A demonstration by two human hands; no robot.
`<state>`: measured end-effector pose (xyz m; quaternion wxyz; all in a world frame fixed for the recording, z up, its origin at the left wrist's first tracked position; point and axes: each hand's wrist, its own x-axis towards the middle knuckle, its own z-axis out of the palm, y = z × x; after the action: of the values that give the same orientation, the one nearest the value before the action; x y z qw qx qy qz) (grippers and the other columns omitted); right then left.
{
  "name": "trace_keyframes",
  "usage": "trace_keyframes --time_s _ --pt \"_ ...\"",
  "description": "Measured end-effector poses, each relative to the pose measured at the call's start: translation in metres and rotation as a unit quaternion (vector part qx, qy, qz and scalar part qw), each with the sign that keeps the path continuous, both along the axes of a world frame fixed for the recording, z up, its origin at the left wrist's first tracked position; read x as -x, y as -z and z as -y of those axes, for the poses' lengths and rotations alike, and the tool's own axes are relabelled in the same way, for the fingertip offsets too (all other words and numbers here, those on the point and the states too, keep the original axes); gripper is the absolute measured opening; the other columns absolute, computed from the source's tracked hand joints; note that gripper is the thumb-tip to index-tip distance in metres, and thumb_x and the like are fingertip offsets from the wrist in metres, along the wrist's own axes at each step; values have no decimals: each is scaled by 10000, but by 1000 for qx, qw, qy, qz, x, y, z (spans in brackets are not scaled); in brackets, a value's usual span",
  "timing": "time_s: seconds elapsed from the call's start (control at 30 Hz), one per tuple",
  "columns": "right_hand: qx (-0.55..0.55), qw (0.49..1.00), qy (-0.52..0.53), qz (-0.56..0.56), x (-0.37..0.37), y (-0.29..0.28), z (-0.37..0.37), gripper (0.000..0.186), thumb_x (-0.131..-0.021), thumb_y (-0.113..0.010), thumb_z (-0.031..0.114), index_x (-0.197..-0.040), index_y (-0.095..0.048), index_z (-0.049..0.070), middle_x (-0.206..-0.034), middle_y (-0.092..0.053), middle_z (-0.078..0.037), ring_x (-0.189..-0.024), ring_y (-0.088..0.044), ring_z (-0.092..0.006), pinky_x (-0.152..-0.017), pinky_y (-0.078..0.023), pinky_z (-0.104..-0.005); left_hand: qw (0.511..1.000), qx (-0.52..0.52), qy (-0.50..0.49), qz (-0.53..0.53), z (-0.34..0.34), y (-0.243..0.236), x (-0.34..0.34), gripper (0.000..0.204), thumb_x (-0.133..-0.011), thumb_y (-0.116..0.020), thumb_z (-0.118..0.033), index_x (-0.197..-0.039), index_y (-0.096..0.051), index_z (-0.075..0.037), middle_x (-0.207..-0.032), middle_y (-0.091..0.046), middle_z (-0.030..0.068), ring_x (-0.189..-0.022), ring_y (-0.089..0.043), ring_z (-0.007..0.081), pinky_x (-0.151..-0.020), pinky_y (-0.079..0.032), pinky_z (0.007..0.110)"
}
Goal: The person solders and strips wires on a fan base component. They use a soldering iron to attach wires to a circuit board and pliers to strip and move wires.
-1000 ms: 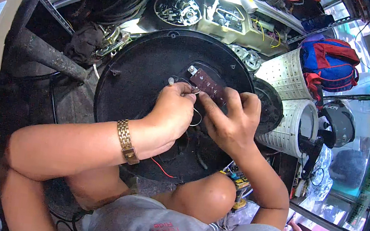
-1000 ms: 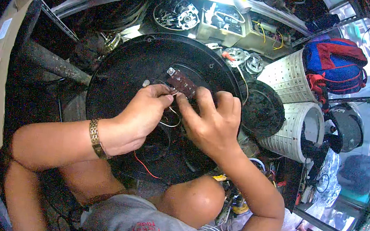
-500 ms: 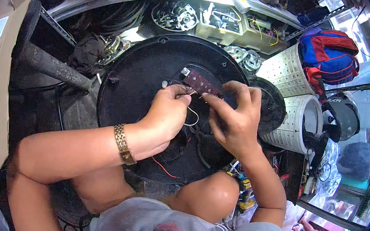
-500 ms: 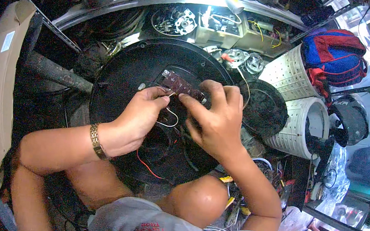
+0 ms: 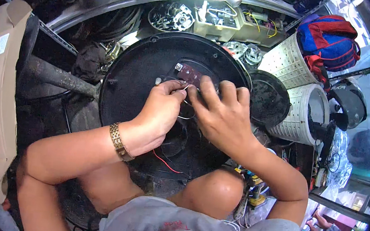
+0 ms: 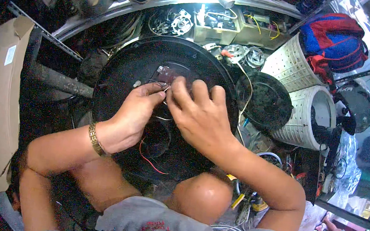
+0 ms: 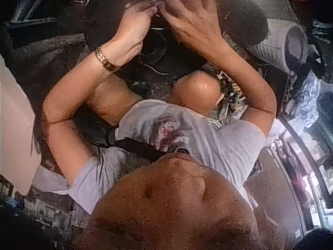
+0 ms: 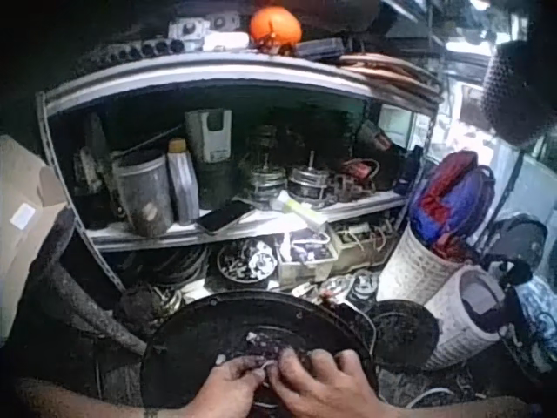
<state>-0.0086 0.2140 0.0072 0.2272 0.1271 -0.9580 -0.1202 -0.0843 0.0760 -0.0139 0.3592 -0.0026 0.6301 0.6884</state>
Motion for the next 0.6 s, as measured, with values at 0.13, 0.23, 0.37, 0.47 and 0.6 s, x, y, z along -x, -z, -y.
trace_keyframes --time_s 0.13,0.23,0.37,0.47,0.6 --pt "121 992 -19 23 -10 -10 -14 337 -681 -643 178 -1013 -648 120 -1081 -539 -82 -854 -482 -246 -669 -376 -383 999 30 23 -6 12 -8 -2 253 -915 -502 -82 -1142 -561 11 -1022 -618 68 -978 -546 151 -890 -396 284" --pt "247 969 -4 15 -28 -20 -37 461 -571 -709 131 -1028 -653 143 -1095 -528 -130 -922 -491 -305 -803 -415 -424 997 16 69 39 25 -13 -3 350 -910 -523 -103 -1237 -493 16 -1086 -599 66 -1019 -537 160 -901 -399 299" --pt "338 929 103 -108 -55 -6 -84 295 -694 -643 38 -984 -678 86 -1036 -553 -131 -907 -519 -263 -798 -427 -348 994 -10 111 13 40 -29 -9 559 -890 -562 -131 -1378 -337 23 -1283 -505 108 -1176 -477 198 -992 -369 346" --pt "478 841 211 -138 -81 21 -113 230 -749 -617 32 -971 -676 42 -1021 -569 -113 -933 -565 -239 -797 -446 -308 982 -2 172 -73 58 -49 -13 649 -850 -582 -127 -1413 -294 16 -1397 -414 155 -1275 -411 245 -1044 -338 367" --pt "467 830 241 -188 -119 115 -156 178 -771 -592 5 -934 -663 19 -910 -612 -108 -844 -573 -215 -763 -448 -299 917 170 134 -336 74 -60 2 476 -808 -600 -179 -1235 -507 7 -1252 -495 136 -1208 -448 256 -1031 -343 387"
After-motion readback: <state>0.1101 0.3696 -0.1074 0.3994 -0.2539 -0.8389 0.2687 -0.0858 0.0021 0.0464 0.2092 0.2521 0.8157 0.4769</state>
